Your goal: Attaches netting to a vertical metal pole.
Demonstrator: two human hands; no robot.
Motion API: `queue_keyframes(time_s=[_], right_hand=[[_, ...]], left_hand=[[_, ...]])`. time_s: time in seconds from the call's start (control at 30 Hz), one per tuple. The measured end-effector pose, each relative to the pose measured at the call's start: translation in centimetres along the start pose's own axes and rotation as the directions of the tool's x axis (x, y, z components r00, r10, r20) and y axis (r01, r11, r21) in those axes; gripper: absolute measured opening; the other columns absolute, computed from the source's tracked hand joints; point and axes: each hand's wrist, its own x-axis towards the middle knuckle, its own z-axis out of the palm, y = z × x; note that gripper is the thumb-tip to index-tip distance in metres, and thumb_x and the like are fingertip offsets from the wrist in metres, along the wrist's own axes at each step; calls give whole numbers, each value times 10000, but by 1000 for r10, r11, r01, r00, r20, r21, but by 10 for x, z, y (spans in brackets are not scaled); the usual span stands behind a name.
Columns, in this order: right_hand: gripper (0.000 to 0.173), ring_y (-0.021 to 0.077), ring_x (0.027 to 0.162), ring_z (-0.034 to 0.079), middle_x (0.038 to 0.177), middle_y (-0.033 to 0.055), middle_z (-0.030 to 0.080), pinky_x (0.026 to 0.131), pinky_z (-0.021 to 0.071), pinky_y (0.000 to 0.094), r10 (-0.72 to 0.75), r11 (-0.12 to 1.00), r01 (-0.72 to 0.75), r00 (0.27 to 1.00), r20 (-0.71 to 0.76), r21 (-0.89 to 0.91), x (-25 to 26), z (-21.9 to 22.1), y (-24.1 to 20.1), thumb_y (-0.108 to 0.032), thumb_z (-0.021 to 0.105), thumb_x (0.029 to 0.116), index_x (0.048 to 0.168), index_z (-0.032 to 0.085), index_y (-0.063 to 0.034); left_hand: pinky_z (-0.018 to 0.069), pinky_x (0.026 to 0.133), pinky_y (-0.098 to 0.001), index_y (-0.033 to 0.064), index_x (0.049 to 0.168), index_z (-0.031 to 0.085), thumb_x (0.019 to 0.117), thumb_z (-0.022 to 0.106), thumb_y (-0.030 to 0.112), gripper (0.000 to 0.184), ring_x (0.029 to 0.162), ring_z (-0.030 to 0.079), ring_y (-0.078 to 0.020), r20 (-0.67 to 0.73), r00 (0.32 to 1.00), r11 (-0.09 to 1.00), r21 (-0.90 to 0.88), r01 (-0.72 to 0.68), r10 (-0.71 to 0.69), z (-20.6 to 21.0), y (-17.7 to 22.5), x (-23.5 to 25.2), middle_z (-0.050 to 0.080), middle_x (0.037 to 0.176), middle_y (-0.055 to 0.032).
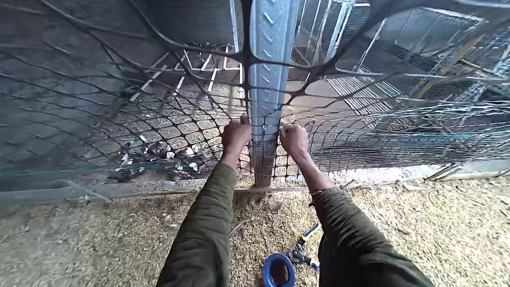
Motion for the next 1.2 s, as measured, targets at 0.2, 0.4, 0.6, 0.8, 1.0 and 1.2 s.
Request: queue_keyframes(time_s=[0.2,0.4,0.6,0.8,1.0,1.2], right_hand=[[348,407,940,701,943,181,739,796,523,643,0,1000,0,1000,5,14,1,1,0,-303,524,1058,967,772,-77],[346,397,1014,700,1015,179,747,868,520,634,48,997,-53,995,82,51,-1,-5,-6,-312,509,1064,1052,778,-95],[332,384,1089,683,1092,225,723,967,513,560,-40,974,11,991,126,227,-2,-6,-8,-190,467,1073,1139,730,2],[425,370,1227,623,1280,276,649,1078,459,504,-149,897,48,969,197,440,-10,-12,-2,-148,360,1104,1450,526,35],[344,210,830,684,1055,160,705,798,568,395,-69,775,-121,960,273,620,-16,-7,2,-146,385,1095,1201,653,43],[341,175,629,695,1029,141,740,596,600,329,50,590,-212,973,227,779,-28,-4,-9,-152,427,1106,1366,528,43]], left_hand=[[443,613,-433,-5,964,631,1110,372,412,512,620,488,-213,-11,999,932,-361,37,-44,13,-2,13,514,719,-93],[428,596,-422,-14,1038,620,1106,368,433,517,597,444,-201,-3,998,917,-394,60,-67,16,-3,14,474,700,-77],[300,419,-189,81,887,524,1122,379,321,366,418,335,-39,165,983,869,-472,150,-80,-1,0,2,399,538,48],[300,432,-194,52,892,524,1131,353,292,380,430,340,-50,98,988,869,-471,151,-118,5,8,-3,402,549,35],[344,477,-233,53,975,540,1131,339,287,346,485,385,-93,54,984,870,-460,178,-172,13,13,-3,416,620,5],[418,574,-263,4,1265,548,1139,299,286,396,631,493,-123,74,985,853,-493,174,-158,13,19,-14,562,960,-99]])
